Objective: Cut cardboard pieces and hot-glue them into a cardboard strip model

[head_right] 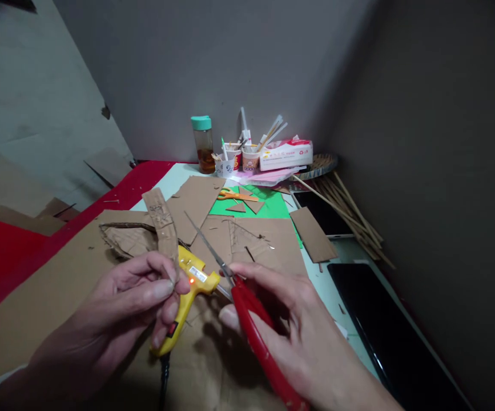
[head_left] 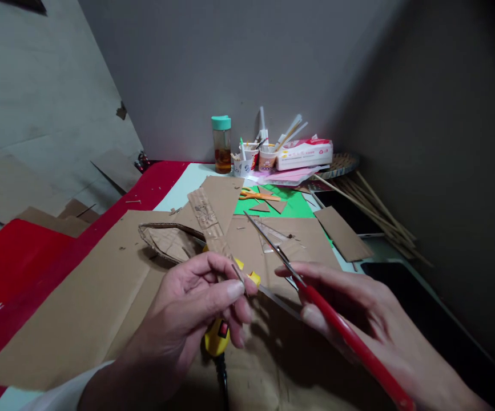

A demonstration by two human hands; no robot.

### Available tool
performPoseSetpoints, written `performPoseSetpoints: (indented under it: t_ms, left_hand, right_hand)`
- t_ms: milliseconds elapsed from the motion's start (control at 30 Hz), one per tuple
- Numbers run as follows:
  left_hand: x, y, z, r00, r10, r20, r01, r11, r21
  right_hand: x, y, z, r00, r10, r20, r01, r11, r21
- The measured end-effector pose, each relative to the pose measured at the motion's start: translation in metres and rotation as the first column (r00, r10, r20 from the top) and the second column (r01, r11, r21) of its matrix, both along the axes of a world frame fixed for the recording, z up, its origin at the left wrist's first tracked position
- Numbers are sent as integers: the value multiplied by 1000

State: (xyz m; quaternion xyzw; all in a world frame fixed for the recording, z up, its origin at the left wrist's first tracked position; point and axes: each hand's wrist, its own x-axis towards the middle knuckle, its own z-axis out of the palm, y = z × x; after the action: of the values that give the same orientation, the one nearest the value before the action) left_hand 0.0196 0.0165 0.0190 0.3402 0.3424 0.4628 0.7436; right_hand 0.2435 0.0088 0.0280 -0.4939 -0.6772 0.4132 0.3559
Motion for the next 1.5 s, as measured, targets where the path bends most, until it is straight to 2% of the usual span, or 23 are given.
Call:
performPoseSetpoints:
  t_ms: [100,267,467,567,700,833,1067,1233,1500]
  left_hand:
    - [-2,0,2,999,-25,-22,25,1000,1]
    - [-4,2,8,993,-25,-112,26,1000,6]
    - [-7,5,9,980,-28,-195,36,999,37]
    - [-5,3,10,966,-11,-260,17,1000,22]
    - [-3,0,16,945,-1,-326,-2,1000,-10]
    - [-2,1,16,918,-2,-397,3,1000,1]
    - [-1,2,16,905,0,-425,1,1000,1]
    - [0,2,18,903,-1,-429,-6,1000,-14]
    - [1,0,12,914,8,-405,8,999,37]
  right_hand:
    - [7,3,0,998,60,-31,-63,993,-101]
    - [13,4,2,986,165,13,-161,976,-148]
    - [24,5,7,956,174,235,-174,985,-23]
    - [25,5,14,929,232,287,-235,972,-23]
    - [21,4,20,908,243,341,-247,968,-31]
    - [22,2,20,900,252,355,-255,966,-39]
    - [26,2,20,906,247,343,-290,954,78]
    - [27,2,18,913,223,340,-275,955,110]
    - [25,2,21,921,242,305,-273,960,62]
